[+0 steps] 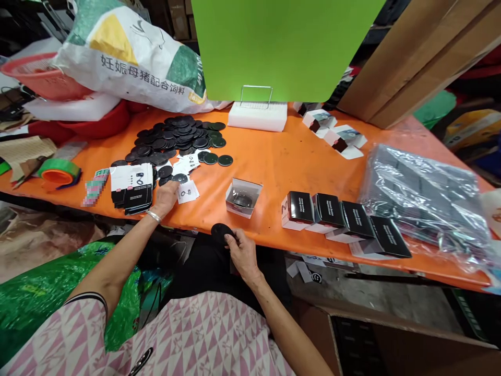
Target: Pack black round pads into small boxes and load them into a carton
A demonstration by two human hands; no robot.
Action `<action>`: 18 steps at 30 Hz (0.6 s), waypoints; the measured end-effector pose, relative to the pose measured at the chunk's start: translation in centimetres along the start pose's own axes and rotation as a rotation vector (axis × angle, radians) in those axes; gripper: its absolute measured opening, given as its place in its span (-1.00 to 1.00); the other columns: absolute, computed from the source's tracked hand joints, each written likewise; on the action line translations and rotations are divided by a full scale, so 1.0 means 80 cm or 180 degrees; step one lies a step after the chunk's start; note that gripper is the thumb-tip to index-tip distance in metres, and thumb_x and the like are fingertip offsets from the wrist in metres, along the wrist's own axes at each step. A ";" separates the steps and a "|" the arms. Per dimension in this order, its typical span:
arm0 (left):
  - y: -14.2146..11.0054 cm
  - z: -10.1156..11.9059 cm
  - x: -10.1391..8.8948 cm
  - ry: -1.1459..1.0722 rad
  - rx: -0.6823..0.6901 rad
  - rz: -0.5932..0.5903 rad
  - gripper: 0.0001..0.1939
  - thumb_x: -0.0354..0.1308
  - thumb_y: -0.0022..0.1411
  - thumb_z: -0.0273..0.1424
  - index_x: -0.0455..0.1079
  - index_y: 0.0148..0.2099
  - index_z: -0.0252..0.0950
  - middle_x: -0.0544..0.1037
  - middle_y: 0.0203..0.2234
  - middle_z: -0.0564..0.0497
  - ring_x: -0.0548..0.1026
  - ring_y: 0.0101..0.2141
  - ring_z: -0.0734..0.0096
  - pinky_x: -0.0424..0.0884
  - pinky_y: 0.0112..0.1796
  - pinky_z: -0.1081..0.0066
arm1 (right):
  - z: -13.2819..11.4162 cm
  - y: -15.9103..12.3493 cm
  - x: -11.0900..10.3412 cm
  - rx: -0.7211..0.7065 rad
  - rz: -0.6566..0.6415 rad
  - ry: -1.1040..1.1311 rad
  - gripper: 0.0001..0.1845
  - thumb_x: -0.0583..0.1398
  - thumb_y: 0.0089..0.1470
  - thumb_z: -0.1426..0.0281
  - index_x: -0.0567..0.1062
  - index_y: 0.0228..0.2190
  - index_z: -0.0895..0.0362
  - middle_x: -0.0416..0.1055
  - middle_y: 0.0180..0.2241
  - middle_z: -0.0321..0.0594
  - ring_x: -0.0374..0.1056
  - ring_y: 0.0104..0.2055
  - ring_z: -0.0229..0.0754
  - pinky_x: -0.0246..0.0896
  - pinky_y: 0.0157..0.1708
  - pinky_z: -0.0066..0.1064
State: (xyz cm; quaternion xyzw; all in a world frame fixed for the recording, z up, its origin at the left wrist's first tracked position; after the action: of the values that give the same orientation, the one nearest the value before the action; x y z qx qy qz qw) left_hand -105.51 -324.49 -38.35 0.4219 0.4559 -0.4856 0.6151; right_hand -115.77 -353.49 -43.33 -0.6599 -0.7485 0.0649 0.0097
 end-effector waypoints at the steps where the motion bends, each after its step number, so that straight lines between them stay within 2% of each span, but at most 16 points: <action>1: -0.001 0.001 0.001 0.0312 0.0095 -0.0090 -0.66 -0.11 0.23 -0.61 0.48 -0.13 -0.39 0.54 -0.19 -0.28 0.50 -0.13 0.08 0.36 -0.20 0.23 | 0.003 -0.002 -0.001 0.0007 0.0004 -0.0003 -0.63 0.19 0.04 0.04 0.45 -0.40 0.12 0.42 -0.53 -0.31 0.38 -0.53 -0.24 0.40 -0.57 -0.40; 4: -0.005 0.001 0.000 0.0756 0.0215 -0.0187 -0.66 -0.13 0.27 -0.57 0.48 -0.13 -0.41 0.51 -0.17 -0.32 0.47 -0.11 0.00 0.32 -0.23 0.20 | 0.008 -0.004 -0.002 0.0033 0.0015 0.0045 -0.62 0.21 0.02 0.04 0.47 -0.40 0.12 0.42 -0.53 -0.30 0.37 -0.53 -0.23 0.42 -0.56 -0.38; 8: -0.009 -0.001 -0.002 0.0799 0.0247 -0.0201 -0.68 -0.10 0.33 -0.48 0.47 -0.06 -0.39 0.50 -0.15 -0.25 0.45 -0.12 0.10 0.30 -0.19 0.26 | 0.013 -0.001 -0.002 0.0086 0.0048 0.0116 -0.60 0.23 -0.01 0.03 0.47 -0.42 0.13 0.41 -0.55 -0.30 0.34 -0.56 -0.23 0.42 -0.56 -0.35; 10: -0.013 0.008 -0.002 0.0677 0.0521 -0.0235 -0.69 -0.02 0.34 -0.35 0.46 -0.02 -0.36 0.50 -0.12 -0.21 0.42 -0.09 0.11 0.30 -0.13 0.26 | 0.015 0.001 -0.002 0.0107 0.0039 0.0138 -0.60 0.24 -0.01 0.02 0.47 -0.42 0.13 0.40 -0.56 -0.31 0.32 -0.56 -0.24 0.42 -0.56 -0.35; 13: -0.022 0.026 0.010 0.0831 0.1033 -0.0571 -0.65 0.14 0.25 -0.18 0.49 -0.05 -0.32 0.50 -0.08 -0.18 0.39 -0.05 0.04 0.30 -0.12 0.22 | 0.019 0.002 0.001 0.0184 -0.0009 0.0168 -0.58 0.25 -0.04 -0.01 0.48 -0.42 0.12 0.41 -0.55 -0.30 0.33 -0.55 -0.23 0.44 -0.52 -0.34; 15: -0.026 0.034 0.021 0.1068 0.1243 -0.0827 -0.64 0.16 0.23 -0.18 0.50 -0.10 -0.38 0.52 -0.12 -0.22 0.41 -0.07 0.01 0.29 -0.13 0.20 | 0.022 0.001 0.003 0.0263 -0.0034 0.0199 -0.56 0.26 -0.06 -0.03 0.48 -0.42 0.12 0.42 -0.54 -0.30 0.35 -0.53 -0.22 0.45 -0.49 -0.33; 18: -0.027 0.044 0.028 0.1266 0.1519 -0.0978 -0.68 0.05 0.32 -0.29 0.48 -0.11 -0.46 0.53 -0.19 -0.29 0.45 -0.10 0.03 0.28 -0.10 0.21 | 0.024 0.000 0.004 0.0344 -0.0021 0.0252 -0.55 0.26 -0.08 -0.04 0.48 -0.42 0.11 0.42 -0.53 -0.29 0.35 -0.52 -0.21 0.46 -0.48 -0.32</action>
State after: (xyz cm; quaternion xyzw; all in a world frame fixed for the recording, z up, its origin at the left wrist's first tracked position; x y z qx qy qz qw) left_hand -106.81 -328.75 -39.90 0.5666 0.4986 -0.5738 0.3179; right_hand -115.98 -353.36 -45.30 -0.6580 -0.7451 0.0791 0.0751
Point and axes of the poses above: each hand's wrist, its own y-axis towards the middle knuckle, its own x-axis out of the palm, z = x × y, the point moved 8 cm from there along y, towards the middle knuckle
